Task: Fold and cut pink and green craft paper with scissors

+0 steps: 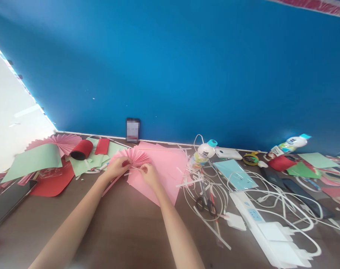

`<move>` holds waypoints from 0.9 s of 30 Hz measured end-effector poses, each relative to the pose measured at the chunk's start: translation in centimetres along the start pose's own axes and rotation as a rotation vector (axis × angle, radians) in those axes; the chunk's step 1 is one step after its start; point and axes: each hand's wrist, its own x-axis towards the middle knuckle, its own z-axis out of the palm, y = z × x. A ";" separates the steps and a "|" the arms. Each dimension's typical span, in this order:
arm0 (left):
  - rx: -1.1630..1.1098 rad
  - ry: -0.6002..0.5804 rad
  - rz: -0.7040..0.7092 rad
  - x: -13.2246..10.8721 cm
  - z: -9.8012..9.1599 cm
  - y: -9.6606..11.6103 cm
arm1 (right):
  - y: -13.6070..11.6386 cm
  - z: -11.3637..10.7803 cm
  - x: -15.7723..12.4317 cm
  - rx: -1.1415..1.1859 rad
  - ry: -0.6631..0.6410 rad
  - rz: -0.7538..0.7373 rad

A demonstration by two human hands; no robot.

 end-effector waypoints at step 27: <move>0.193 0.085 -0.021 0.4 1.0 -0.2 | -0.6 1.0 0.0 -0.375 0.117 -0.035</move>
